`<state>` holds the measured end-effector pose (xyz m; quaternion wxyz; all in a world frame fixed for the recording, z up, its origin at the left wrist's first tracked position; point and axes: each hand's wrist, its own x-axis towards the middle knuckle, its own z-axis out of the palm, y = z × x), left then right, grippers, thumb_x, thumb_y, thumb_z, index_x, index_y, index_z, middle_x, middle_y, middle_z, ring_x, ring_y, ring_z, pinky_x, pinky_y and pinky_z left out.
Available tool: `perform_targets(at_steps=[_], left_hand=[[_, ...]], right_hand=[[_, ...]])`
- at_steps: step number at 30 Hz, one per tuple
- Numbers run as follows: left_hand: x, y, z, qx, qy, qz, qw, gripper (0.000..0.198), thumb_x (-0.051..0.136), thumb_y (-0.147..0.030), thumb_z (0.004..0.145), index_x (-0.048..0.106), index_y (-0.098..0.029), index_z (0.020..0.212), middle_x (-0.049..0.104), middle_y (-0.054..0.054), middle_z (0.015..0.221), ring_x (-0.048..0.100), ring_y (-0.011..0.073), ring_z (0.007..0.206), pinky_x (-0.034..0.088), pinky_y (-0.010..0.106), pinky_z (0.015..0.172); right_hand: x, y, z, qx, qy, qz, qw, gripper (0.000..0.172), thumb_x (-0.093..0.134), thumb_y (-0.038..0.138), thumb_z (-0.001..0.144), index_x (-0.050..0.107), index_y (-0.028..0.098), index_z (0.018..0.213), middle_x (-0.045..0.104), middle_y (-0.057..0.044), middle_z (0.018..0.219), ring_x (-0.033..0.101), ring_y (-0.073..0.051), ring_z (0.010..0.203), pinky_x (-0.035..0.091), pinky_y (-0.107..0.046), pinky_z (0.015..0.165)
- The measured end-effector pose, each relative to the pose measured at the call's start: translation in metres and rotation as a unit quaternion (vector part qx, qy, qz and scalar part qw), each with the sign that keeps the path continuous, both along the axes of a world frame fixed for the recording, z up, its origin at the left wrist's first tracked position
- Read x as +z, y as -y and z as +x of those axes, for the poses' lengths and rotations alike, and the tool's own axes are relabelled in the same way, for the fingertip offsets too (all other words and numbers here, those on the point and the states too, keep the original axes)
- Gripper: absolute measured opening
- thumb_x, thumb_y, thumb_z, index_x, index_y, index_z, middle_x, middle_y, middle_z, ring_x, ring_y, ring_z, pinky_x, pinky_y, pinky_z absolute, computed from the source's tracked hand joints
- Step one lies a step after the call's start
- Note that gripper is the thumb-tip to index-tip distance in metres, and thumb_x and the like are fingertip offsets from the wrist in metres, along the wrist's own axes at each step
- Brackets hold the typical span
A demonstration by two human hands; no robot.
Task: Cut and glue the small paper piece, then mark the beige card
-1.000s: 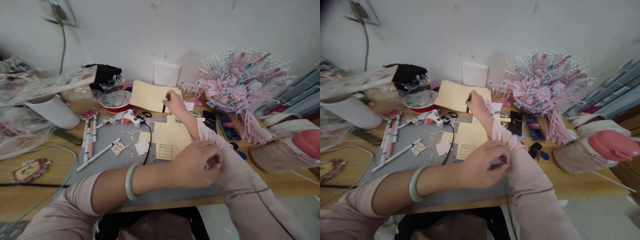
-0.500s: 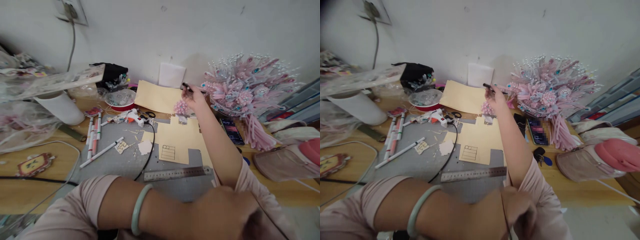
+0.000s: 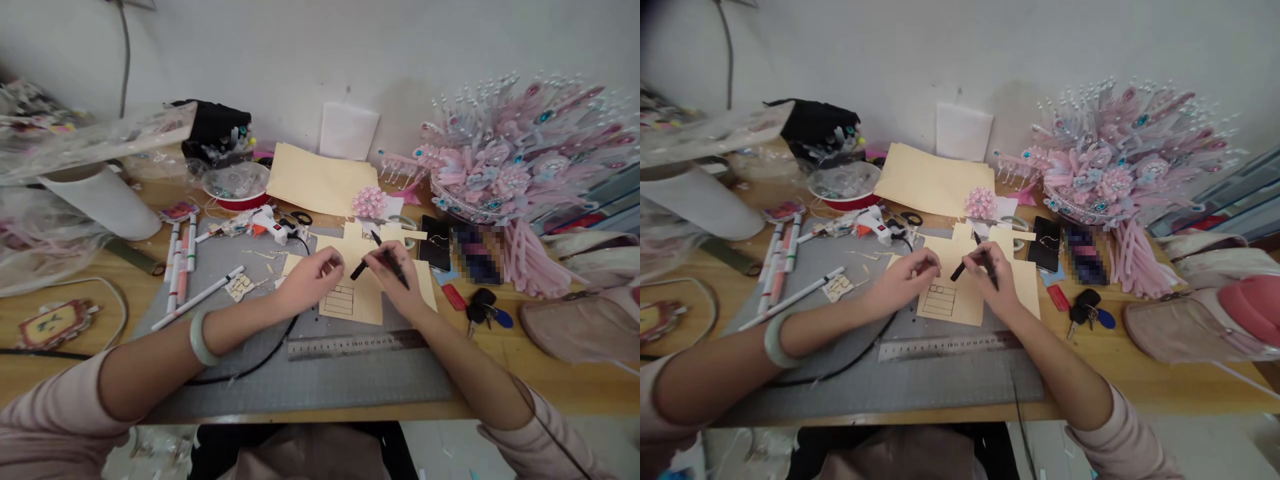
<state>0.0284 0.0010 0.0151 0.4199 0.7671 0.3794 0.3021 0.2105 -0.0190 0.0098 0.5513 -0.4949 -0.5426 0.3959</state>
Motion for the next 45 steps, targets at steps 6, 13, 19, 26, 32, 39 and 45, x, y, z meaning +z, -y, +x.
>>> perform_targets(at_steps=[6, 13, 19, 26, 32, 39, 45], left_hand=[[-0.014, -0.011, -0.003, 0.013, -0.007, 0.02, 1.0, 0.011, 0.041, -0.025, 0.083, 0.048, -0.018, 0.088, 0.056, 0.0, 0.078, 0.053, 0.0131, 0.072, 0.042, 0.024, 0.062], [-0.018, -0.012, -0.007, -0.027, -0.029, 0.066, 0.997, 0.013, 0.042, -0.012, 0.08, 0.05, -0.018, 0.089, 0.057, 0.0, 0.086, 0.054, 0.0129, 0.08, 0.042, 0.024, 0.07], [-0.018, -0.014, -0.007, -0.05, -0.032, 0.123, 0.991, 0.017, 0.04, -0.007, 0.081, 0.052, -0.016, 0.087, 0.057, 0.001, 0.084, 0.054, 0.0125, 0.081, 0.042, 0.023, 0.073], [-0.017, -0.012, -0.007, -0.071, -0.031, 0.173, 0.982, 0.02, 0.039, -0.008, 0.083, 0.057, -0.015, 0.089, 0.057, 0.004, 0.088, 0.053, 0.0136, 0.085, 0.042, 0.025, 0.077], [-0.017, -0.013, -0.009, -0.094, -0.03, 0.189, 0.977, 0.027, 0.037, -0.007, 0.082, 0.06, -0.015, 0.095, 0.057, 0.007, 0.092, 0.054, 0.0158, 0.089, 0.043, 0.029, 0.079], [-0.015, -0.014, -0.01, -0.107, -0.035, 0.191, 0.975, 0.03, 0.036, -0.008, 0.082, 0.061, -0.018, 0.096, 0.057, 0.007, 0.095, 0.053, 0.0165, 0.092, 0.042, 0.031, 0.082], [-0.016, -0.014, -0.011, -0.113, -0.055, 0.194, 0.973, 0.031, 0.037, -0.008, 0.082, 0.061, -0.019, 0.097, 0.056, 0.007, 0.096, 0.053, 0.0165, 0.092, 0.041, 0.031, 0.082]], right_hand=[[-0.018, 0.009, -0.007, 0.015, 0.257, 0.199, 0.946, 0.011, 0.059, 0.017, 0.078, 0.05, 0.022, 0.081, 0.062, 0.0, 0.076, 0.062, -0.015, 0.072, 0.049, -0.027, 0.066], [-0.026, 0.004, 0.001, 0.071, 0.361, 0.273, 0.889, 0.011, 0.056, 0.016, 0.081, 0.049, 0.022, 0.086, 0.061, -0.003, 0.078, 0.062, -0.015, 0.075, 0.051, -0.026, 0.063], [-0.024, 0.005, -0.001, 0.086, 0.379, 0.291, 0.874, 0.014, 0.056, 0.012, 0.08, 0.047, 0.021, 0.087, 0.062, -0.004, 0.081, 0.061, -0.015, 0.075, 0.051, -0.026, 0.065], [-0.024, 0.004, -0.002, 0.086, 0.382, 0.278, 0.877, 0.012, 0.054, 0.014, 0.081, 0.047, 0.021, 0.087, 0.061, -0.003, 0.079, 0.06, -0.015, 0.075, 0.05, -0.025, 0.064], [-0.024, 0.006, -0.002, 0.084, 0.384, 0.25, 0.885, 0.006, 0.053, 0.018, 0.083, 0.048, 0.022, 0.085, 0.06, -0.002, 0.076, 0.059, -0.015, 0.074, 0.048, -0.025, 0.064], [-0.024, 0.007, -0.003, 0.074, 0.389, 0.235, 0.888, 0.008, 0.053, 0.02, 0.083, 0.048, 0.024, 0.089, 0.059, -0.001, 0.077, 0.059, -0.015, 0.074, 0.047, -0.025, 0.063], [-0.025, 0.007, -0.003, 0.084, 0.38, 0.222, 0.894, 0.007, 0.053, 0.021, 0.083, 0.049, 0.023, 0.088, 0.059, -0.001, 0.077, 0.059, -0.015, 0.074, 0.047, -0.025, 0.064]])
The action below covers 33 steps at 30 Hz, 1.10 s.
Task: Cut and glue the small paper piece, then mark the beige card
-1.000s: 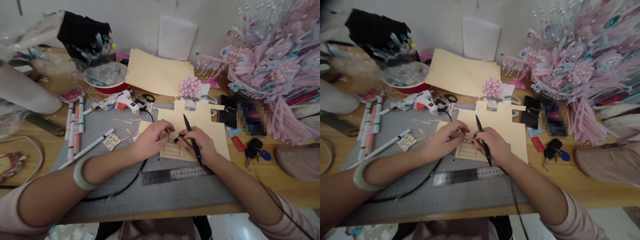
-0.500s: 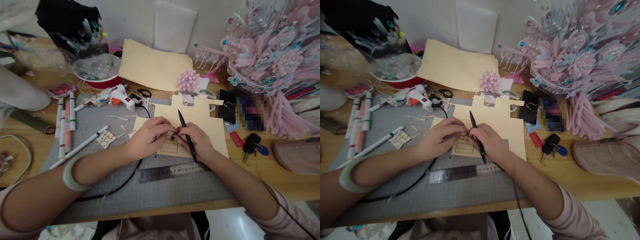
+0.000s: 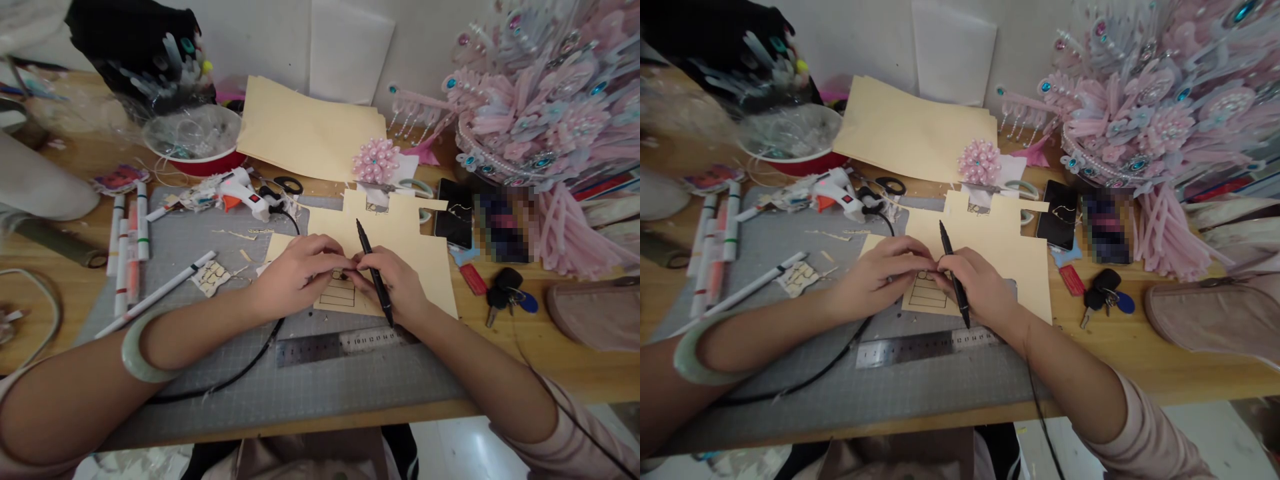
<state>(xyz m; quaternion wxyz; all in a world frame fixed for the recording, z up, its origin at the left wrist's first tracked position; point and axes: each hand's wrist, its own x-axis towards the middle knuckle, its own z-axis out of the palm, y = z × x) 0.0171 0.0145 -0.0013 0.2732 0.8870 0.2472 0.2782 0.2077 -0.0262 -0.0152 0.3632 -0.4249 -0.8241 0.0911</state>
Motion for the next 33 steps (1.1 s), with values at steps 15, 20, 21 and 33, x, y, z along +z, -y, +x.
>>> perform_targets(at_steps=[15, 20, 21, 33], left_hand=[[0.001, 0.0, 0.001, 0.006, -0.025, 0.049, 0.998, 0.032, 0.036, -0.009, 0.083, 0.062, -0.019, 0.098, 0.058, 0.006, 0.096, 0.053, 0.0168, 0.09, 0.038, 0.031, 0.079], [0.002, 0.0, 0.001, -0.001, -0.048, 0.041, 0.998, 0.034, 0.036, -0.009, 0.083, 0.063, -0.021, 0.1, 0.058, 0.006, 0.098, 0.053, 0.0175, 0.093, 0.036, 0.033, 0.082], [0.002, -0.001, 0.0, -0.002, -0.052, 0.036, 0.998, 0.035, 0.036, -0.008, 0.082, 0.063, -0.021, 0.101, 0.058, 0.006, 0.098, 0.053, 0.0174, 0.093, 0.036, 0.033, 0.082], [0.003, -0.003, 0.001, -0.016, -0.035, -0.021, 0.999, 0.038, 0.037, -0.005, 0.08, 0.064, -0.021, 0.101, 0.059, 0.005, 0.095, 0.052, 0.0164, 0.092, 0.038, 0.032, 0.082]], right_hand=[[0.0, 0.0, 0.0, -0.001, -0.011, -0.006, 1.0, 0.009, 0.055, 0.02, 0.083, 0.049, 0.023, 0.089, 0.06, -0.001, 0.078, 0.059, -0.015, 0.075, 0.047, -0.025, 0.066], [0.004, 0.0, 0.006, -0.012, -0.041, 0.003, 0.999, 0.016, 0.06, 0.027, 0.078, 0.051, 0.024, 0.092, 0.063, -0.004, 0.083, 0.06, -0.02, 0.081, 0.048, -0.033, 0.071], [0.006, 0.002, 0.008, -0.021, -0.061, 0.0, 0.998, 0.016, 0.059, 0.028, 0.08, 0.052, 0.024, 0.094, 0.064, -0.005, 0.085, 0.06, -0.02, 0.081, 0.048, -0.034, 0.073], [0.037, 0.038, 0.009, 0.043, -0.012, 0.004, 0.999, 0.006, 0.048, 0.022, 0.082, 0.052, 0.024, 0.078, 0.056, 0.003, 0.053, 0.051, -0.011, 0.042, 0.04, -0.023, 0.042]])
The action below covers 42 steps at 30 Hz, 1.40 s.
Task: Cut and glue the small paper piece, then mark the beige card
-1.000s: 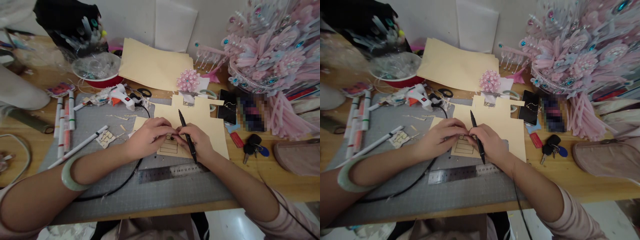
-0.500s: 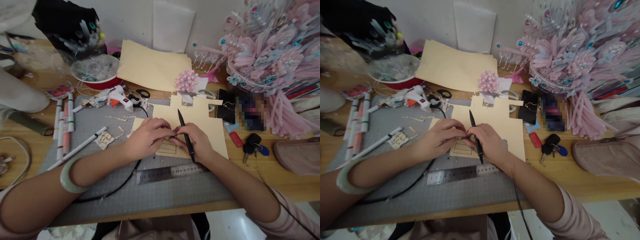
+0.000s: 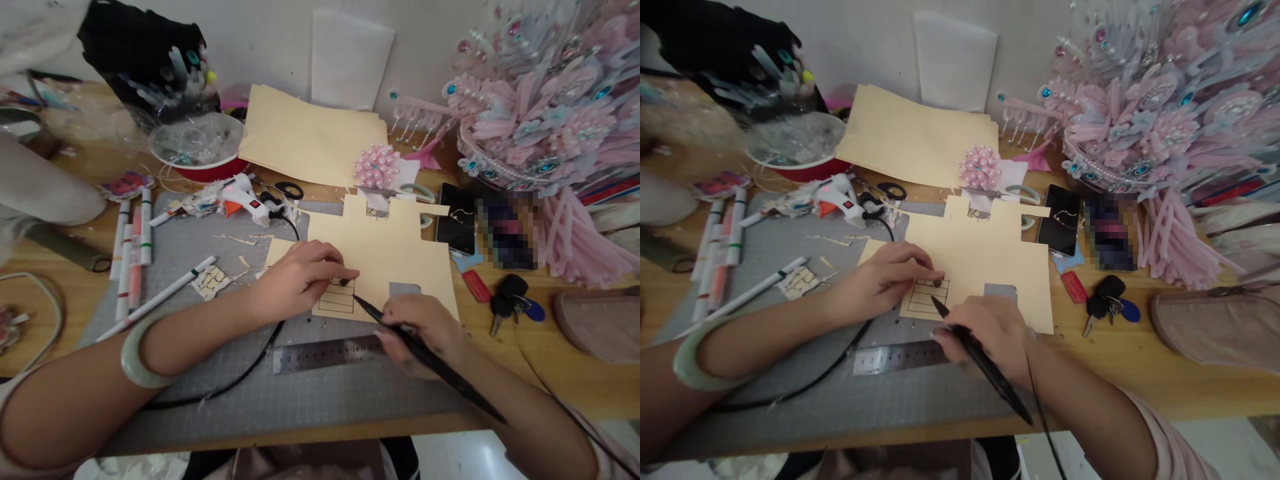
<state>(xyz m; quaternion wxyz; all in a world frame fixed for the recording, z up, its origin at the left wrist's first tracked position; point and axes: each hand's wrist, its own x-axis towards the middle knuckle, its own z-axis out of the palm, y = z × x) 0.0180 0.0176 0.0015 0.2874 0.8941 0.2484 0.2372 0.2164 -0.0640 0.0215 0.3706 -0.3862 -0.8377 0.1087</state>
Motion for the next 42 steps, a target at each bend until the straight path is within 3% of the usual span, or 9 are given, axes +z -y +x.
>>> perform_targets(at_steps=[2, 5, 11, 23, 29, 42], left_hand=[[-0.001, 0.0, 0.0, 0.0, 0.007, -0.004, 1.0, 0.038, 0.037, -0.005, 0.079, 0.064, -0.021, 0.1, 0.059, 0.005, 0.094, 0.052, 0.0161, 0.092, 0.039, 0.031, 0.082], [-0.002, -0.001, 0.001, -0.004, 0.023, -0.017, 1.0, 0.038, 0.035, -0.005, 0.079, 0.064, -0.02, 0.099, 0.059, 0.006, 0.093, 0.053, 0.0154, 0.091, 0.04, 0.03, 0.082], [-0.001, -0.002, 0.001, -0.011, 0.045, -0.017, 0.999, 0.039, 0.035, -0.003, 0.079, 0.065, -0.019, 0.099, 0.059, 0.006, 0.092, 0.053, 0.0149, 0.09, 0.041, 0.029, 0.082], [-0.002, -0.002, 0.001, -0.009, 0.035, -0.011, 0.999, 0.042, 0.036, -0.001, 0.077, 0.065, -0.021, 0.099, 0.059, 0.005, 0.093, 0.052, 0.0156, 0.091, 0.041, 0.03, 0.082], [-0.003, -0.002, -0.001, -0.013, 0.028, 0.03, 0.999, 0.039, 0.038, -0.001, 0.078, 0.064, -0.018, 0.101, 0.059, 0.007, 0.095, 0.052, 0.0168, 0.092, 0.04, 0.032, 0.082], [0.0, -0.002, 0.0, -0.015, 0.007, 0.052, 0.998, 0.036, 0.038, -0.004, 0.08, 0.063, -0.018, 0.103, 0.06, 0.007, 0.098, 0.052, 0.0176, 0.094, 0.04, 0.033, 0.082]], right_hand=[[-0.01, 0.002, -0.009, -0.05, 0.027, -0.03, 0.998, 0.006, 0.05, 0.022, 0.079, 0.048, 0.022, 0.073, 0.055, 0.004, 0.052, 0.049, -0.01, 0.04, 0.035, -0.022, 0.04], [-0.02, 0.004, -0.017, -0.087, 0.088, -0.014, 0.992, 0.007, 0.051, 0.023, 0.078, 0.046, 0.021, 0.075, 0.055, 0.004, 0.053, 0.049, -0.011, 0.042, 0.033, -0.024, 0.042], [-0.019, 0.003, -0.019, -0.08, 0.157, -0.042, 0.983, 0.008, 0.047, 0.017, 0.078, 0.045, 0.02, 0.072, 0.052, 0.003, 0.054, 0.05, -0.011, 0.047, 0.03, -0.025, 0.046], [-0.028, 0.003, -0.021, -0.077, 0.179, -0.049, 0.98, 0.015, 0.047, 0.012, 0.079, 0.045, 0.021, 0.066, 0.052, 0.002, 0.058, 0.049, -0.013, 0.052, 0.029, -0.026, 0.049], [-0.027, 0.003, -0.023, -0.082, 0.209, -0.034, 0.974, 0.016, 0.047, 0.01, 0.078, 0.043, 0.02, 0.066, 0.049, 0.003, 0.057, 0.046, -0.012, 0.051, 0.025, -0.026, 0.049], [-0.024, 0.002, -0.02, -0.089, 0.176, -0.066, 0.978, 0.015, 0.046, 0.01, 0.076, 0.043, 0.021, 0.066, 0.049, 0.003, 0.055, 0.047, -0.011, 0.049, 0.025, -0.026, 0.049]])
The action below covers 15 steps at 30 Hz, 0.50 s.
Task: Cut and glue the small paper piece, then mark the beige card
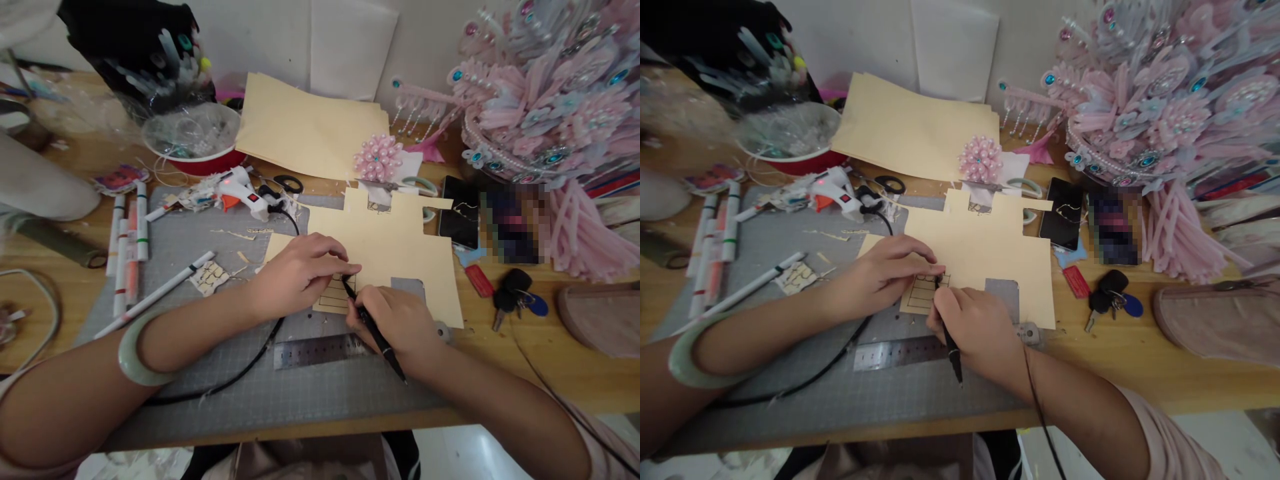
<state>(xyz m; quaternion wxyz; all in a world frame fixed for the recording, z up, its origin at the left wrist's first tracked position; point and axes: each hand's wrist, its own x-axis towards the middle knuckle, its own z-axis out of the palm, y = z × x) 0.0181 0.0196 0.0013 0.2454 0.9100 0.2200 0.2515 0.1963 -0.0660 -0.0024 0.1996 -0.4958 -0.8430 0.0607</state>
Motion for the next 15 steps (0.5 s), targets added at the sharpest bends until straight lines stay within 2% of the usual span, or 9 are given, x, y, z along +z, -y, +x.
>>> perform_targets(at_steps=[9, 12, 15], left_hand=[[-0.002, 0.0, 0.0, -0.001, 0.008, 0.004, 1.0, 0.035, 0.04, -0.004, 0.081, 0.063, -0.017, 0.103, 0.059, 0.007, 0.096, 0.052, 0.0173, 0.093, 0.041, 0.032, 0.082], [-0.002, 0.0, 0.0, 0.001, 0.014, 0.009, 1.0, 0.033, 0.04, -0.005, 0.082, 0.064, -0.017, 0.102, 0.058, 0.008, 0.096, 0.052, 0.0175, 0.093, 0.041, 0.032, 0.082], [-0.001, 0.0, 0.0, 0.002, 0.011, 0.011, 1.0, 0.033, 0.041, -0.006, 0.083, 0.063, -0.018, 0.102, 0.058, 0.007, 0.097, 0.052, 0.0171, 0.093, 0.041, 0.032, 0.081]], right_hand=[[0.001, 0.0, 0.004, -0.034, -0.009, -0.021, 0.999, 0.009, 0.045, 0.018, 0.08, 0.042, 0.021, 0.072, 0.053, 0.004, 0.055, 0.049, -0.012, 0.048, 0.028, -0.024, 0.048], [0.005, -0.004, 0.009, -0.074, -0.065, -0.086, 0.991, 0.009, 0.046, 0.023, 0.082, 0.042, 0.021, 0.074, 0.053, 0.005, 0.054, 0.05, -0.01, 0.046, 0.03, -0.021, 0.046], [0.004, -0.01, 0.014, -0.148, -0.166, -0.163, 0.961, 0.015, 0.048, 0.033, 0.083, 0.043, 0.022, 0.074, 0.055, 0.005, 0.058, 0.051, -0.01, 0.049, 0.033, -0.019, 0.045]])
